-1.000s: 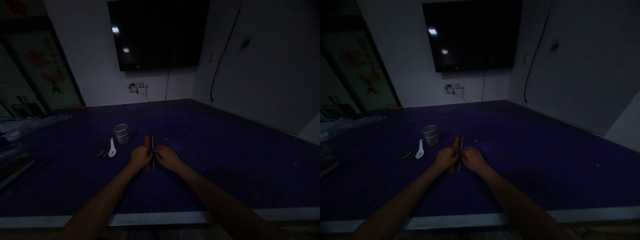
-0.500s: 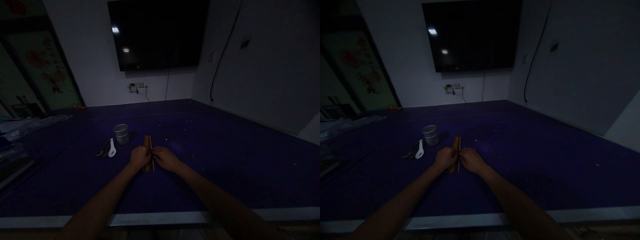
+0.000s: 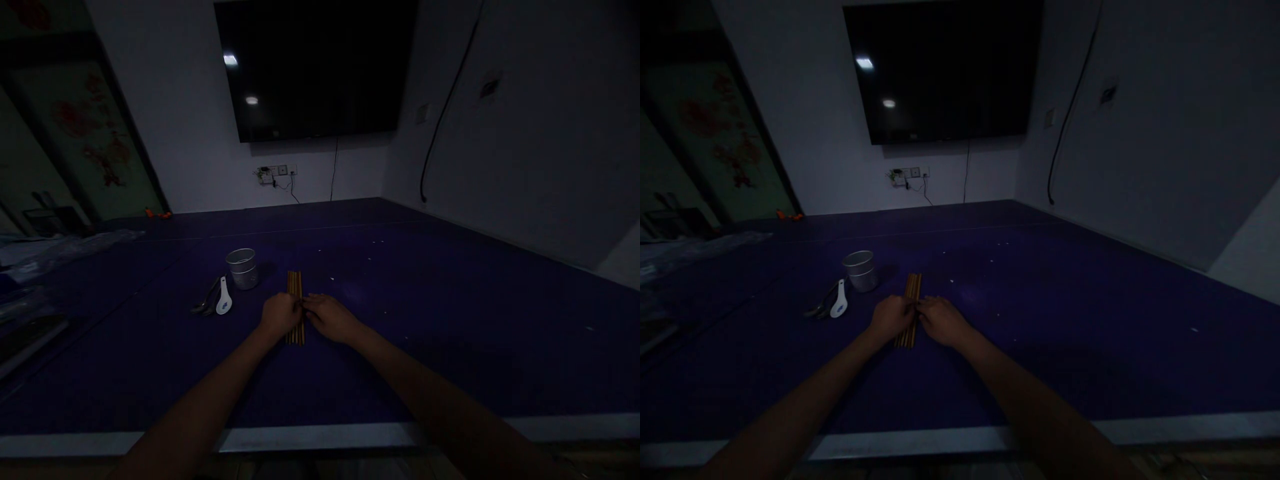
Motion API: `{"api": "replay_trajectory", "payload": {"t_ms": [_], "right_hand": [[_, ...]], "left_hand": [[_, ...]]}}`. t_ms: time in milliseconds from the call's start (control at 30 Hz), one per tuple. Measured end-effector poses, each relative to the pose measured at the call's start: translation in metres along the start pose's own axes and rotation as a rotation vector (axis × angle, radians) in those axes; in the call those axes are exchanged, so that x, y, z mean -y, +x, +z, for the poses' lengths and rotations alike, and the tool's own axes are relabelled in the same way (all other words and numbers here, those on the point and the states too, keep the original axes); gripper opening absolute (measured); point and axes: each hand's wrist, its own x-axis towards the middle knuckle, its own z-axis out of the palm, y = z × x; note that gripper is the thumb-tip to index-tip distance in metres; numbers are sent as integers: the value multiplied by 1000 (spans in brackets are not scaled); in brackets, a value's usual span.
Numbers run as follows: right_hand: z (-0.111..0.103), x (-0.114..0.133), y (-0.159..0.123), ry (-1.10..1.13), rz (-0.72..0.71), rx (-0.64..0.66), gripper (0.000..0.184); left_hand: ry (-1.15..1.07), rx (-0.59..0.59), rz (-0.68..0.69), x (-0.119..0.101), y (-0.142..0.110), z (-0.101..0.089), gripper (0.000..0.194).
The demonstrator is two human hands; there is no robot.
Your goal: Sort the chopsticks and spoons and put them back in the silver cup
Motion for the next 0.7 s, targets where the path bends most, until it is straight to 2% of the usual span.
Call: {"api": "replay_trajectory", "payload": {"t_ms": [167, 400, 700], "right_hand": [[-2, 2, 0, -7, 7, -1, 32], [-10, 6, 0, -48, 29, 9, 30], [-12, 8, 0, -83, 11, 24, 31]], "left_hand": [[-13, -28, 24, 1, 1, 2, 34], [-80, 0, 74, 2, 1, 2, 35], [-38, -61, -15, 5, 2, 0, 29]]}}
